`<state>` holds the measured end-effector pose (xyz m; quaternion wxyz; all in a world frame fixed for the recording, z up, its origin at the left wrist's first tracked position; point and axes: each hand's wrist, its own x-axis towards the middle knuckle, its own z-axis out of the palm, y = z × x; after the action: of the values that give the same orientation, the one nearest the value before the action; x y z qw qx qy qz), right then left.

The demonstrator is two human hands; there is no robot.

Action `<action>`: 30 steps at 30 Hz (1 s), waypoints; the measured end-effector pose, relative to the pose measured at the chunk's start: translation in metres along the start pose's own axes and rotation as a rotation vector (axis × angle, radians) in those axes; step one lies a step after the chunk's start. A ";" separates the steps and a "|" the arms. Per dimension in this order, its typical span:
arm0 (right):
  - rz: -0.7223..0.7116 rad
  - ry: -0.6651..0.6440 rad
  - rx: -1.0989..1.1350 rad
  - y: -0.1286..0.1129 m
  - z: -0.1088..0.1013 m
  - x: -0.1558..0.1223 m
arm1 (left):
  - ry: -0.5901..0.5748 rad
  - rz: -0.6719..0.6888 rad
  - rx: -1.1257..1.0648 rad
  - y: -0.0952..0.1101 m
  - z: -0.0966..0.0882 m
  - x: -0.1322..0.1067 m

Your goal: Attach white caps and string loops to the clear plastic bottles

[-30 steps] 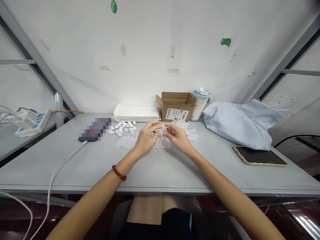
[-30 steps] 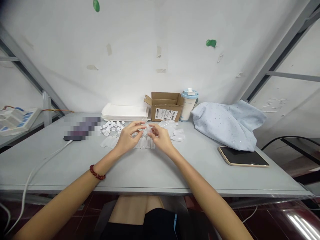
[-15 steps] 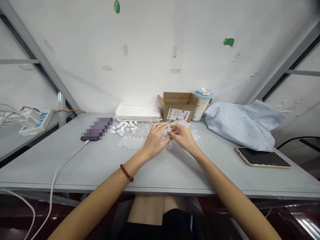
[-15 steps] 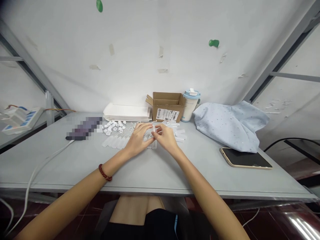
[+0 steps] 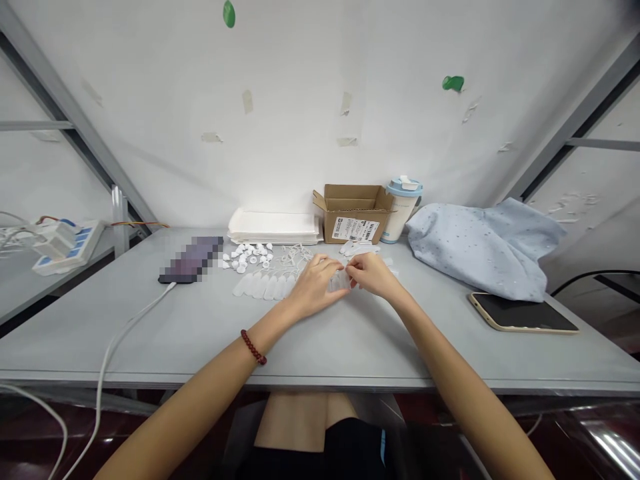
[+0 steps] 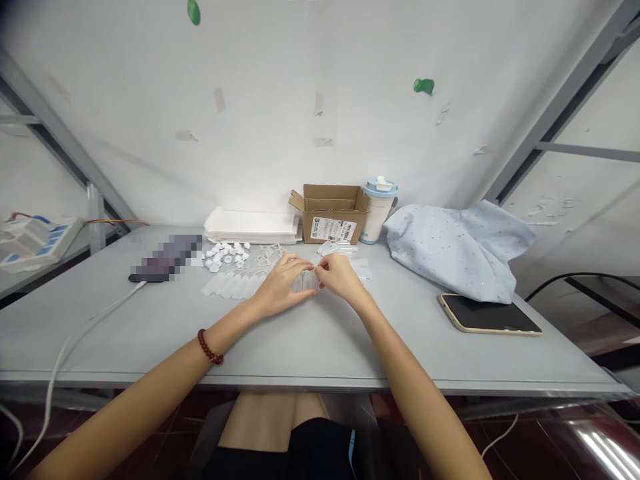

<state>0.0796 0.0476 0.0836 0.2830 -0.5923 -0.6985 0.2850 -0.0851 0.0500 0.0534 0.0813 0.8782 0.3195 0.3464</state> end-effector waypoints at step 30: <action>0.057 -0.110 -0.075 0.007 0.003 0.004 | -0.186 -0.011 0.088 -0.007 0.002 -0.005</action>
<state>0.0814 0.0520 0.0766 0.2135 -0.6057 -0.7061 0.2984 -0.0901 0.0526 0.0471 0.0738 0.9075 0.3303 0.2487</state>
